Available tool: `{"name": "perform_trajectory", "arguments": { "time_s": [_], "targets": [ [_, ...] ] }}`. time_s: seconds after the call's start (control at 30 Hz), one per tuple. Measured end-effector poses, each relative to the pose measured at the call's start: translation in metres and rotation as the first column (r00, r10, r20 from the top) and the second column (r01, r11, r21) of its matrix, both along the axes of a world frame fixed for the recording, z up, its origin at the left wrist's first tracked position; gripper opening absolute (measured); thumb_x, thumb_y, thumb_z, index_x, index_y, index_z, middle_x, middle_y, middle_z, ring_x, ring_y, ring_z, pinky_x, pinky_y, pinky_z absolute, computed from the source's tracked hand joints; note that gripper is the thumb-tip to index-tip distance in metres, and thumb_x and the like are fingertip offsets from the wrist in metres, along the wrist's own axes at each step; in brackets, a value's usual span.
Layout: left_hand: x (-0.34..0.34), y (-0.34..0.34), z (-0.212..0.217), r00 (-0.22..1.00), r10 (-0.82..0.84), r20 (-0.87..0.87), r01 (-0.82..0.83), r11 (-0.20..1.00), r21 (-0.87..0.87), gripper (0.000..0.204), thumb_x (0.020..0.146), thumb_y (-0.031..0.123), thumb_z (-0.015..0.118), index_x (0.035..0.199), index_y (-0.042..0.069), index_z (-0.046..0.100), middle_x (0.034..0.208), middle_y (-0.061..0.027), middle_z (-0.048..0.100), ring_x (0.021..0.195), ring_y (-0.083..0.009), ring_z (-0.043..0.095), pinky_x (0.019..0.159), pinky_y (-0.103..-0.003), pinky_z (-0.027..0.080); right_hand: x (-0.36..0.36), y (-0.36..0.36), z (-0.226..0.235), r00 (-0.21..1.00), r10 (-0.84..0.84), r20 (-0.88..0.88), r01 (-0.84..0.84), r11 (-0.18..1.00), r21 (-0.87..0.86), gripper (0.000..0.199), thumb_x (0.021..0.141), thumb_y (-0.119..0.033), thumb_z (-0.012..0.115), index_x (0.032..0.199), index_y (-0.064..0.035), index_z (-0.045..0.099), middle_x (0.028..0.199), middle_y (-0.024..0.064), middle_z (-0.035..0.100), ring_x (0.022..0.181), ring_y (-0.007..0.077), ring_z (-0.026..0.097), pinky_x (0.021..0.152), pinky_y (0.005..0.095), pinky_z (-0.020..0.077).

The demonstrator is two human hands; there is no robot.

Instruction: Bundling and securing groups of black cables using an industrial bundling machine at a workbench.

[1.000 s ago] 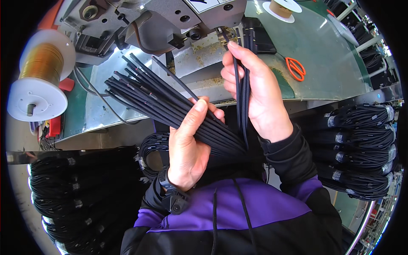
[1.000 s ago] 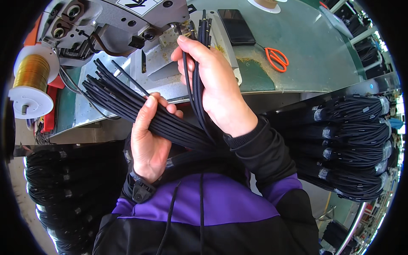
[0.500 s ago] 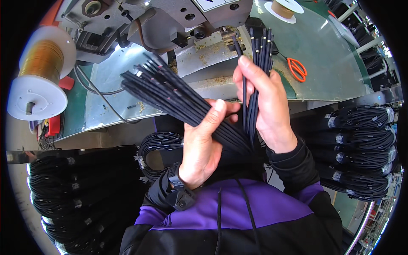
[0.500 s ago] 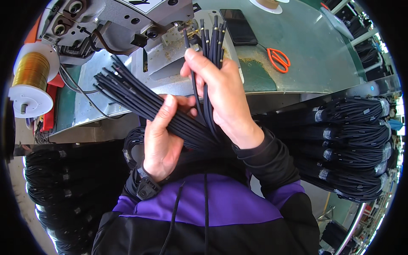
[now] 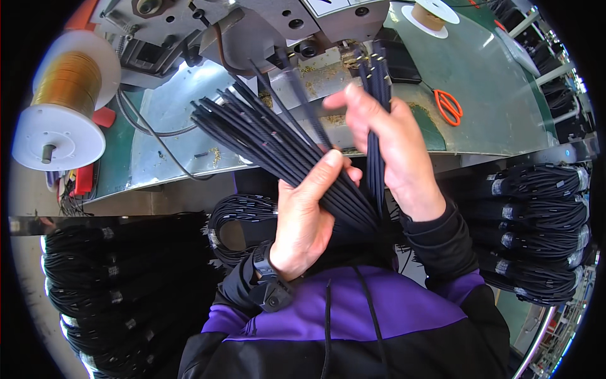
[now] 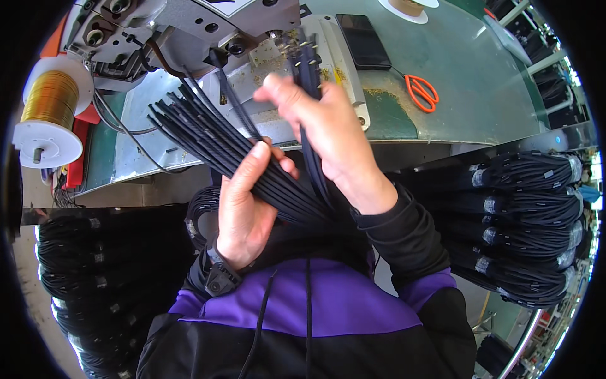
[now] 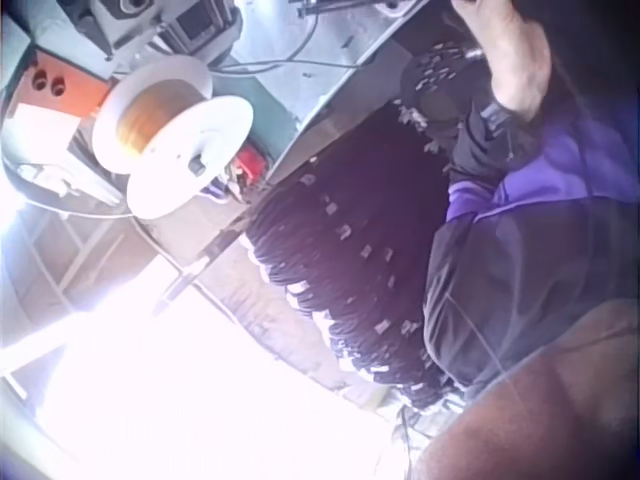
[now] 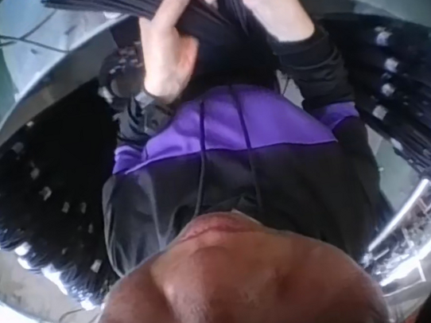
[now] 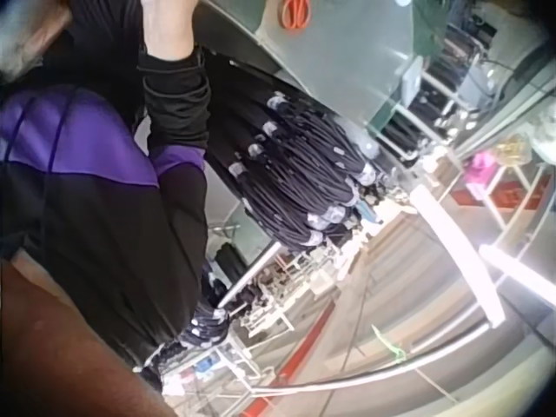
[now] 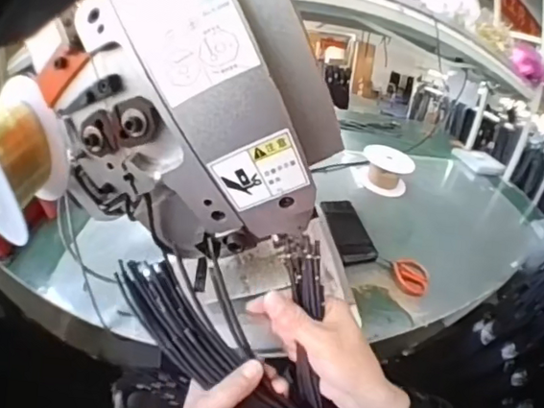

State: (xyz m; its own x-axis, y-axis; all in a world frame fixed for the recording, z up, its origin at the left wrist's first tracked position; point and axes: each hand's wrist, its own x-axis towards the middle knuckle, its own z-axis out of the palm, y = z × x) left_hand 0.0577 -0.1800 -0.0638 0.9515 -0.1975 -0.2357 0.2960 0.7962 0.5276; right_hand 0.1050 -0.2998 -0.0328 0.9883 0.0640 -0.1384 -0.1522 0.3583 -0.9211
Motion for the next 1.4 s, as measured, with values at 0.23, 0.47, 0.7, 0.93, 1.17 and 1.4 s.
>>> {"name": "perform_trajectory", "arguments": {
  "time_s": [0.23, 0.47, 0.7, 0.93, 1.17, 1.4],
  "targets": [
    [-0.006, -0.006, -0.002, 0.994, -0.1, -0.044, 0.102, 0.994, 0.049, 0.012, 0.082, 0.006, 0.056, 0.092, 0.0, 0.053, 0.084, -0.0074, 0.058, 0.074, -0.0172, 0.058, 0.069, -0.03, 0.048, -0.022, 0.004, 0.0, 0.995, -0.1, 0.02, 0.102, 0.988, -0.112, 0.029, 0.084, -0.028, 0.054, 0.074, -0.0015, 0.058, 0.051, -0.0053, 0.039, 0.042, 0.0019, 0.033, 0.039, 0.0163, 0.0242],
    [-0.008, 0.002, 0.0, 0.999, 0.008, -0.051, -0.009, 1.0, -0.018, 0.015, 0.082, 0.008, 0.057, 0.095, 0.002, 0.052, 0.083, -0.0087, 0.057, 0.077, -0.0184, 0.057, 0.07, -0.032, 0.047, -0.008, -0.006, -0.003, 0.993, -0.08, 0.083, 0.076, 0.996, 0.047, 0.027, 0.083, -0.027, 0.054, 0.074, -0.0021, 0.058, 0.052, -0.0054, 0.039, 0.045, 0.0025, 0.034, 0.04, 0.0166, 0.0244],
    [-0.001, 0.01, 0.011, 0.999, 0.028, -0.043, -0.03, 0.999, -0.038, 0.015, 0.082, 0.009, 0.057, 0.094, 0.002, 0.052, 0.081, -0.0086, 0.057, 0.075, -0.0183, 0.057, 0.069, -0.03, 0.047, 0.012, 0.006, 0.004, 0.996, -0.038, -0.075, 0.055, 0.97, 0.238, 0.028, 0.083, -0.028, 0.054, 0.074, -0.0025, 0.057, 0.052, -0.0057, 0.039, 0.046, 0.0028, 0.034, 0.041, 0.0167, 0.0256],
    [-0.001, -0.002, 0.006, 0.999, -0.031, -0.014, 0.032, 0.998, 0.057, 0.014, 0.082, 0.008, 0.057, 0.093, 0.001, 0.053, 0.077, -0.0077, 0.058, 0.071, -0.0173, 0.057, 0.068, -0.028, 0.046, -0.01, 0.002, 0.003, 0.999, 0.04, 0.012, -0.039, 0.992, -0.123, 0.026, 0.084, -0.028, 0.053, 0.073, -0.0038, 0.056, 0.052, -0.0054, 0.039, 0.047, 0.0025, 0.034, 0.041, 0.0169, 0.0269],
    [0.001, -0.003, 0.008, 0.998, 0.054, -0.012, -0.054, 0.997, 0.047, 0.013, 0.082, 0.01, 0.057, 0.09, 0.0, 0.053, 0.076, -0.0068, 0.057, 0.07, -0.0171, 0.056, 0.067, -0.03, 0.046, -0.004, -0.009, 0.001, 0.999, -0.033, 0.026, 0.03, 0.996, 0.085, 0.025, 0.083, -0.026, 0.055, 0.07, -0.0049, 0.054, 0.054, -0.0053, 0.037, 0.047, 0.0029, 0.032, 0.041, 0.0174, 0.0264],
    [0.005, 0.008, 0.015, 0.994, 0.1, -0.033, -0.102, 0.992, -0.074, 0.017, 0.084, 0.015, 0.055, 0.09, 0.0, 0.054, 0.073, -0.0064, 0.055, 0.072, -0.0174, 0.056, 0.067, -0.03, 0.046, 0.023, 0.002, 0.003, 0.989, 0.06, -0.135, -0.003, 0.921, 0.389, 0.025, 0.082, -0.026, 0.055, 0.069, -0.0046, 0.054, 0.055, -0.006, 0.037, 0.048, 0.0033, 0.032, 0.041, 0.0181, 0.0253]
  ]
}}
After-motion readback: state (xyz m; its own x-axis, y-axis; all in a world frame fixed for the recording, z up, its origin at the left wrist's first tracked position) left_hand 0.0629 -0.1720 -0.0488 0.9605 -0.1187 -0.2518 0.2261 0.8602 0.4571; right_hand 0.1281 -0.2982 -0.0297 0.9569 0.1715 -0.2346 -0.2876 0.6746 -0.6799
